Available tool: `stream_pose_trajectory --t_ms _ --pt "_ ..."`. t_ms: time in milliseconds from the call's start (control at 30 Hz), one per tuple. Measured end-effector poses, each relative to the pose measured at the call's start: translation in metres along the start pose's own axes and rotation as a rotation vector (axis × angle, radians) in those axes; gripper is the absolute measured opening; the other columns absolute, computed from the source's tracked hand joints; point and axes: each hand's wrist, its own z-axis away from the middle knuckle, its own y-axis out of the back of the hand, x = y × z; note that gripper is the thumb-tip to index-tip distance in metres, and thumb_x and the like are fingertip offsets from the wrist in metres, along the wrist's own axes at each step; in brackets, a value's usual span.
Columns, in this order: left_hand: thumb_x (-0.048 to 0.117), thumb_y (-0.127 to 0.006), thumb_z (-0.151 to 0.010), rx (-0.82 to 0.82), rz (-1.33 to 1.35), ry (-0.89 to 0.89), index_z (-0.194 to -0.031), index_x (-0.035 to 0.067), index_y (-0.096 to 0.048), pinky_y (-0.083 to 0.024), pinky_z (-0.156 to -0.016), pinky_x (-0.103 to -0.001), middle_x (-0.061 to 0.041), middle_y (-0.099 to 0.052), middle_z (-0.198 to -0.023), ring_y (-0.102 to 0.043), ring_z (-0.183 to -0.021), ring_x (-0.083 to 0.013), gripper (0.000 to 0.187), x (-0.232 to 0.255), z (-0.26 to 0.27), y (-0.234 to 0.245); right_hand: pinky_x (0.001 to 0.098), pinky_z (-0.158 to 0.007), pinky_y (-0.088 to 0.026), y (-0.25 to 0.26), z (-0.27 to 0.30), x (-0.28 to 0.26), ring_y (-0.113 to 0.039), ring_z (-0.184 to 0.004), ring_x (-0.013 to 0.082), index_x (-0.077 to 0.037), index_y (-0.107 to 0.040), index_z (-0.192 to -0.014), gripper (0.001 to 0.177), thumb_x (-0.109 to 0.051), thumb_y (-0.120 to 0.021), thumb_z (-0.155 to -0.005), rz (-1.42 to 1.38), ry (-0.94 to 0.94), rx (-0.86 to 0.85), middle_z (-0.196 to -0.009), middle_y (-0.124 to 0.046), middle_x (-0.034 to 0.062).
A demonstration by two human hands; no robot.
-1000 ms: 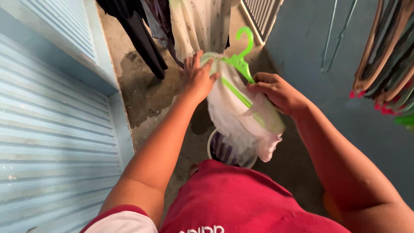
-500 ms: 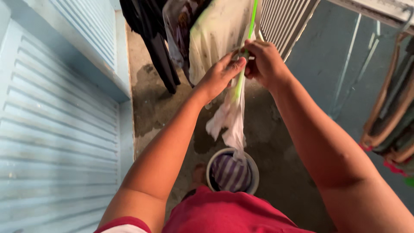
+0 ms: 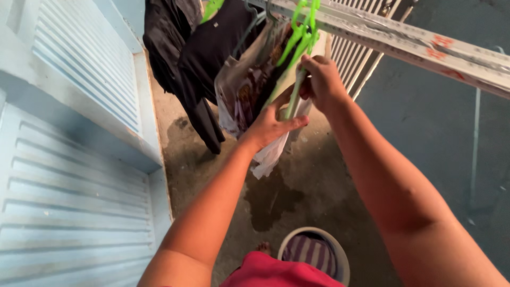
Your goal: The person carries a bucket of wet clothes from an indoor area to an outdoor balcony. They take clothes from the bucket, place them on hangers, and hang them on a clothesline.
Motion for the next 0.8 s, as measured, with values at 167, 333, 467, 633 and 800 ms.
stream_pose_trajectory --t_ms 167,333,467,633,800 --pt "0.029 -0.064 -0.097 0.160 -0.128 0.025 -0.154 0.015 -0.048 -0.047 -0.108 -0.039 -0.015 -0.067 -0.137 -0.064 -0.129 -0.0276 0.061 -0.029 -0.017 0.026 0.0358 -0.037 -0.046 -0.028 -0.022 0.021 -0.053 -0.041 0.0203 -0.002 -0.055 -0.095 0.029 -0.028 -0.052 -0.106 -0.008 0.006 0.044 -0.066 -0.057 0.0094" --pt "0.027 -0.061 -0.102 0.193 -0.166 0.132 -0.145 0.014 -0.056 -0.050 -0.100 -0.035 -0.016 -0.071 -0.129 -0.067 -0.121 -0.0267 0.045 -0.043 -0.018 0.041 0.0355 -0.033 -0.041 -0.052 -0.014 0.036 -0.049 -0.038 0.0207 0.000 -0.053 -0.092 0.028 -0.025 -0.051 -0.106 -0.035 0.178 0.247 -0.064 -0.054 0.0103" --pt "0.024 -0.061 -0.102 0.184 -0.181 0.099 -0.142 0.013 -0.059 -0.052 -0.093 -0.033 -0.014 -0.073 -0.118 -0.070 -0.112 -0.0238 0.042 -0.054 -0.027 0.042 0.0349 -0.033 -0.041 -0.046 -0.012 0.037 -0.052 -0.038 0.0204 -0.001 -0.053 -0.090 0.027 -0.023 -0.051 -0.107 -0.019 0.227 0.306 -0.064 -0.054 0.0107" --pt "0.017 -0.062 -0.099 0.230 -0.149 0.124 -0.138 0.012 -0.063 -0.054 -0.084 -0.033 -0.012 -0.073 -0.101 -0.069 -0.092 -0.0222 0.039 -0.052 -0.028 0.032 0.0352 -0.032 -0.040 -0.040 -0.010 0.031 -0.049 -0.037 0.0196 0.000 -0.052 -0.089 0.029 -0.022 -0.050 -0.107 0.023 0.190 0.283 -0.062 -0.054 0.0094" --pt "0.017 -0.064 -0.098 0.228 -0.169 0.233 -0.134 0.014 -0.064 -0.052 -0.081 -0.032 -0.009 -0.071 -0.096 -0.068 -0.087 -0.0206 0.036 -0.045 -0.021 0.013 0.0336 -0.031 -0.039 -0.033 -0.001 0.029 -0.048 -0.035 0.0175 -0.001 -0.052 -0.089 0.030 -0.024 -0.048 -0.107 0.047 0.158 0.306 -0.059 -0.052 0.0078"
